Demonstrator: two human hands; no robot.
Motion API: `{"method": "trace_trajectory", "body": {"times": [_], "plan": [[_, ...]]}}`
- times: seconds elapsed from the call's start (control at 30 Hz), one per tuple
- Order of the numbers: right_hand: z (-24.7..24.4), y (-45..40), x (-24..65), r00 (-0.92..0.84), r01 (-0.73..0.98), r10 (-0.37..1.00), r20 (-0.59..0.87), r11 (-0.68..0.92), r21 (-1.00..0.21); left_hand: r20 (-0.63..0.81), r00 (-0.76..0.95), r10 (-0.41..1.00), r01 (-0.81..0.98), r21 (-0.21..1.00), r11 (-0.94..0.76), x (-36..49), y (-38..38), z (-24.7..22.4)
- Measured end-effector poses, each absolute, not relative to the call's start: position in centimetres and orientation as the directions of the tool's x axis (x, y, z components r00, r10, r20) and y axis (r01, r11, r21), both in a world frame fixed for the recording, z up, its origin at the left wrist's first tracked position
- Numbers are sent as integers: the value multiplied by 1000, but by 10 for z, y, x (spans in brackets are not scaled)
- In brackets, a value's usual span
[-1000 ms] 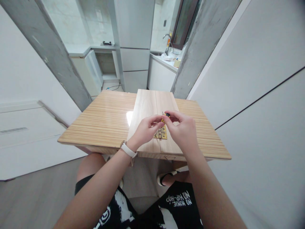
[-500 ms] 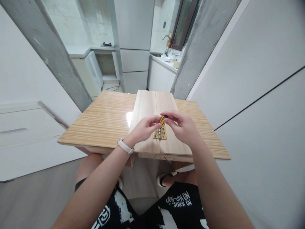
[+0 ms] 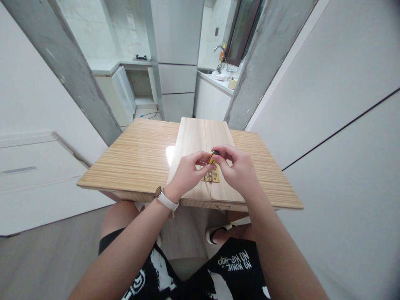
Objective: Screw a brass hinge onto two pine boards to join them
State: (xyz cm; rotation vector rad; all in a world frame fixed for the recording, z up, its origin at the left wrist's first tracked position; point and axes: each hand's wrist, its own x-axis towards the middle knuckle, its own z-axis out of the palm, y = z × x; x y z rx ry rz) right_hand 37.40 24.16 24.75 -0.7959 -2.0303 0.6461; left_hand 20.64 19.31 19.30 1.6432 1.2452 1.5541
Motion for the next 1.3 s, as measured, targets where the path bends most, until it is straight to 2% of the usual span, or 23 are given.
{"method": "trace_trajectory", "body": {"times": [0.1, 0.53, 0.8, 0.9, 0.97, 1.13, 1.3], "plan": [[249, 242, 372, -445, 303, 728, 521, 670, -677, 479, -105, 872, 302, 850, -431, 210, 192, 195], [245, 241, 374, -395, 320, 753, 526, 650, -690, 492, 26, 870, 295, 828, -476, 204, 201, 196], [244, 232, 368, -299, 359, 777, 555, 630, -689, 440, 201, 875, 98, 880, -465, 193, 214, 190], [242, 228, 366, -235, 398, 795, 560, 604, -690, 430, 225, 874, 84, 885, -457, 194, 212, 191], [239, 225, 364, -196, 438, 801, 566, 588, -680, 425, 183, 887, 118, 886, -449, 197, 208, 191], [235, 218, 357, -162, 492, 799, 579, 574, -654, 481, -57, 875, 268, 852, -450, 203, 197, 191], [240, 224, 357, -235, 460, 792, 564, 601, -653, 542, -126, 831, 432, 784, -446, 208, 191, 193]]}}
